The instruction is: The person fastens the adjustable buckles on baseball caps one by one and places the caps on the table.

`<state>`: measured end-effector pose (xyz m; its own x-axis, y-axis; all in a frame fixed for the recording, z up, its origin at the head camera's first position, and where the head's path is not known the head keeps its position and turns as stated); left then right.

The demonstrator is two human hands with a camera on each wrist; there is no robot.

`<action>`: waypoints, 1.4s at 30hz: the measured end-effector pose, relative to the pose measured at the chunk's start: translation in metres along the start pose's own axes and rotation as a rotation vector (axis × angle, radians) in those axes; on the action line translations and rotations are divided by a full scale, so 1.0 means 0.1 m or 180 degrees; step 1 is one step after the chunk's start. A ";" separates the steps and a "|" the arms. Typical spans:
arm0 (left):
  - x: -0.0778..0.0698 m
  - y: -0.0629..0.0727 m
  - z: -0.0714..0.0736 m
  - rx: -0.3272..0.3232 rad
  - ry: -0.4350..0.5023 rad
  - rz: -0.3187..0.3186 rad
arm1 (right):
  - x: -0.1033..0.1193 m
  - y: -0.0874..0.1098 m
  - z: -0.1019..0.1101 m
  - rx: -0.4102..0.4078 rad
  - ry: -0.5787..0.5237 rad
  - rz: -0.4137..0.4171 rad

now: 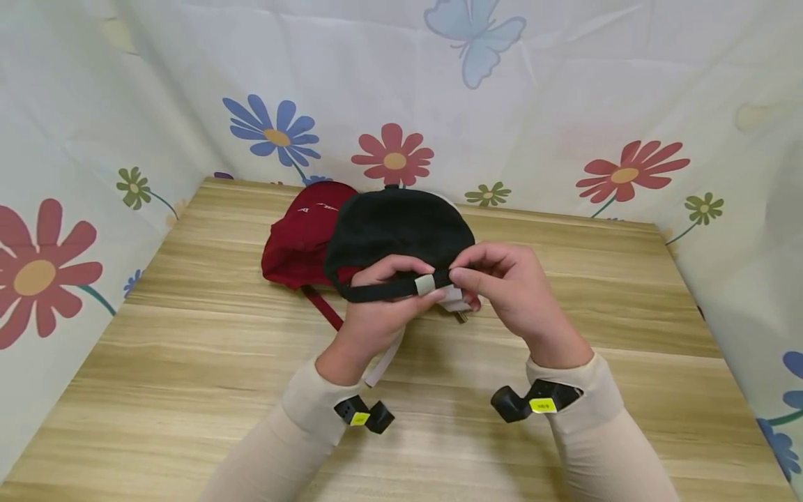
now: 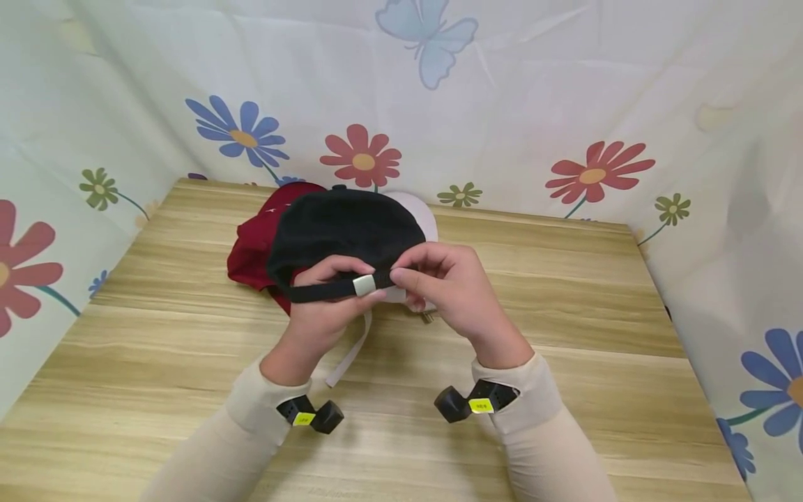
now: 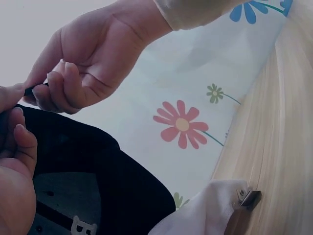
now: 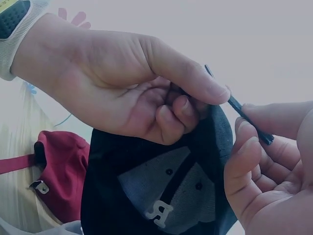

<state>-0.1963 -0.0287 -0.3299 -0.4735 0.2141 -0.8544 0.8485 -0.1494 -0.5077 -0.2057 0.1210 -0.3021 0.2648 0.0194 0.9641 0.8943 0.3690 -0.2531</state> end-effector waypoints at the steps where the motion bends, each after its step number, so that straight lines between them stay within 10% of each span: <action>1: 0.01 0.00 0.01 -0.0013 0.0042 0.0032 | 0.00 0.00 0.01 -0.0005 -0.0003 0.0016; 14: 0.11 0.03 0.06 -0.0067 0.0453 0.0238 | 0.02 0.03 0.08 0.0033 -0.0133 0.0191; 29: 0.12 0.02 -0.04 0.0012 0.0542 0.0241 | -0.04 0.01 -0.01 0.0037 0.0193 -0.0243; 42: 0.25 0.03 -0.07 -0.0035 0.1644 0.0482 | 0.00 0.04 0.07 -0.0042 0.0028 -0.0085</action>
<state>-0.2034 -0.0173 -0.3519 -0.1700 0.6383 -0.7508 0.9020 -0.2060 -0.3794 -0.2045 0.1289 -0.3029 0.2439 0.0016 0.9698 0.9058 0.3569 -0.2284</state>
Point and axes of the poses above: each hand's wrist, its own y-axis away from the middle knuckle, its own z-axis out of the back of the hand, x = y × z, the point moved 8 cm from there along -y, towards the middle knuckle
